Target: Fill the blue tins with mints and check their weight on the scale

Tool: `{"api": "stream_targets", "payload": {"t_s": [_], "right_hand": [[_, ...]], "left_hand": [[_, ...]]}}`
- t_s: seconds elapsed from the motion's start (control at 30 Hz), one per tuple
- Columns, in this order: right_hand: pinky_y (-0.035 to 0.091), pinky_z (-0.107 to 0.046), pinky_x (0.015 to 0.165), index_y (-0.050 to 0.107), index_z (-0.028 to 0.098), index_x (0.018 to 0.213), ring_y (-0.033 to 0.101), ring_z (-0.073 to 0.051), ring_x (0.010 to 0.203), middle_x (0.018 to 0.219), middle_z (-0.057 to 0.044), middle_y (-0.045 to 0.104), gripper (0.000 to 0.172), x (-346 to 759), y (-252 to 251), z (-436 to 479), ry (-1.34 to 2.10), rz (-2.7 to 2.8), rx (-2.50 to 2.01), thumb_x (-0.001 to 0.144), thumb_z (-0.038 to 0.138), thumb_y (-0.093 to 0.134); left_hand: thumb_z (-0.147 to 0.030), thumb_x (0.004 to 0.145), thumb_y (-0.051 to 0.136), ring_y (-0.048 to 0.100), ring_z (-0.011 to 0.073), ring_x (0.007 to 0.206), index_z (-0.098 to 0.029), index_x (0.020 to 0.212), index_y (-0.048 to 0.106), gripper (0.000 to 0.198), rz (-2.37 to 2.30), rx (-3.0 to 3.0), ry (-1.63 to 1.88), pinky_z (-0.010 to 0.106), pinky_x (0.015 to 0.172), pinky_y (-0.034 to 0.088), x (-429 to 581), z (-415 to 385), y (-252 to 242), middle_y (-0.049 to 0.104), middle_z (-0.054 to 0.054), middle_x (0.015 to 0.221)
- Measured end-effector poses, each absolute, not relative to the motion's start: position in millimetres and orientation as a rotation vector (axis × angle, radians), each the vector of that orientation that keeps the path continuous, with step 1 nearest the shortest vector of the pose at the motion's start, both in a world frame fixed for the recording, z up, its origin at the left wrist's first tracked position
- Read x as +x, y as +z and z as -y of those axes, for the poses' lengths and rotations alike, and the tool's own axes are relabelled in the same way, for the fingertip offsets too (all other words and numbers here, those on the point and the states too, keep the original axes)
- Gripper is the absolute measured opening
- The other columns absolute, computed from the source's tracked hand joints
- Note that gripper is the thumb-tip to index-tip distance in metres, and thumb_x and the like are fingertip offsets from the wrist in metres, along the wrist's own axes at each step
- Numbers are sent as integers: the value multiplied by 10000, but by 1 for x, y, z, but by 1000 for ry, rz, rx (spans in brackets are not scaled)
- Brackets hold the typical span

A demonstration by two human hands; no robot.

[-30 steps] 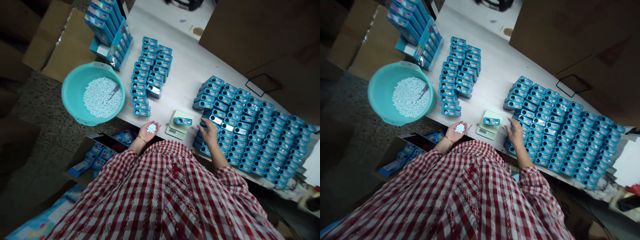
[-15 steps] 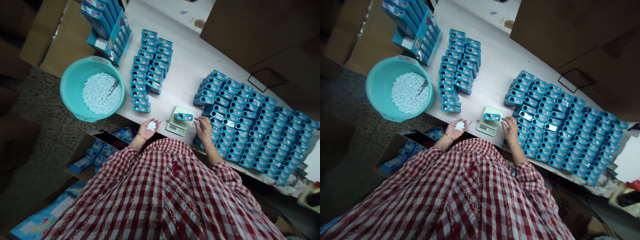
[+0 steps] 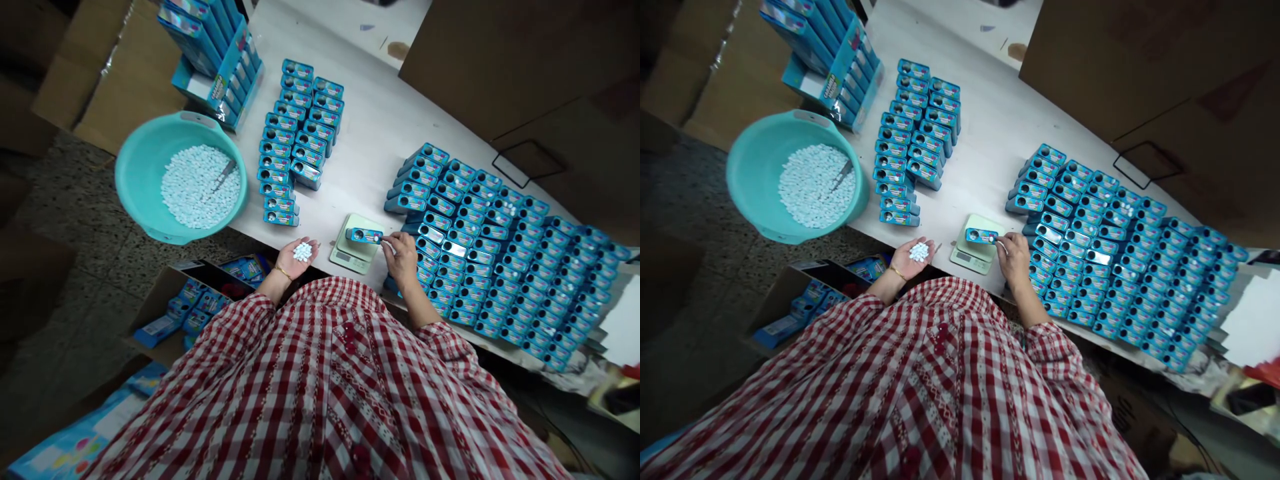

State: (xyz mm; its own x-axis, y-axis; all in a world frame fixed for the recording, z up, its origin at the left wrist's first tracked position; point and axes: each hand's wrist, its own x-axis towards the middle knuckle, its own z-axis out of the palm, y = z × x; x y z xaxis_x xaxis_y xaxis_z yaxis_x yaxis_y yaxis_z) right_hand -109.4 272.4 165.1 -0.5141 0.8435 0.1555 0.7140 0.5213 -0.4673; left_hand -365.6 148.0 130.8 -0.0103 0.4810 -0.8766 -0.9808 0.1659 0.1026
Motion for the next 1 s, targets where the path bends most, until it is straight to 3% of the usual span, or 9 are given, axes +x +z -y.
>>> {"api": "stream_targets", "payload": {"t_s": [0.27,0.4,0.5,0.6,0.7,0.8,0.87,0.93,1.0], "right_hand": [[403,-352,761,674,234,936,491,-190,822,876,-62,595,234,-142,171,-270,482,2523,-1209,870,311,463],[423,-395,852,612,231,1074,516,-204,947,993,-81,577,261,-127,173,-274,563,2362,-1219,857,289,478],[468,-394,844,510,232,1205,507,-220,1062,1144,-102,529,389,-102,165,-278,854,2270,-1183,826,320,515],[486,-402,842,416,239,1287,490,-240,1121,1254,-115,480,554,-92,142,-282,1131,2251,-1153,775,379,574],[434,-439,921,400,218,1297,494,-250,1128,1276,-126,482,634,-102,117,-285,1211,2230,-1163,736,423,612],[423,-428,928,478,192,1205,536,-240,1071,1189,-115,557,559,-117,105,-288,1239,2182,-1149,733,466,602],[462,-396,862,522,188,1118,580,-221,969,1072,-90,612,474,-124,109,-289,1252,2150,-1148,750,480,578],[477,-371,808,533,195,1084,589,-207,897,988,-66,625,413,-130,124,-289,1183,2166,-1139,773,466,557],[459,-370,819,519,209,1134,567,-214,919,995,-66,611,403,-138,150,-289,999,2269,-1093,791,420,548]], "left_hand": [[-189,838,425,646,170,736,-114,778,600,200,-884,-610,1220,312,708,514,-342,-183,134,666,104,768],[-195,842,435,623,145,681,-119,755,601,202,-871,-606,1217,274,653,498,-342,-197,156,643,79,713],[-242,856,439,601,126,665,-142,748,599,217,-865,-576,1344,243,616,486,-377,-196,185,622,49,705],[-285,878,401,614,129,778,-167,827,610,246,-993,-512,1631,245,688,498,-443,-188,212,642,46,817],[-359,893,339,570,163,1030,-190,1040,583,331,-1252,-480,1894,329,874,464,-513,-177,224,621,70,1070],[-437,845,416,432,205,1226,-240,1224,477,431,-1486,-537,1874,429,999,352,-539,-171,223,516,75,1273],[-404,825,471,395,183,1259,-284,1246,455,438,-1546,-491,1864,401,1031,311,-520,-174,218,494,44,1307],[-353,842,461,451,162,1208,-282,1180,522,351,-1461,-375,1850,341,1016,334,-476,-182,213,553,29,1241],[-350,863,419,552,199,1075,-186,1044,614,312,-1184,-343,1581,349,947,400,-422,-193,205,634,88,1090]]}}
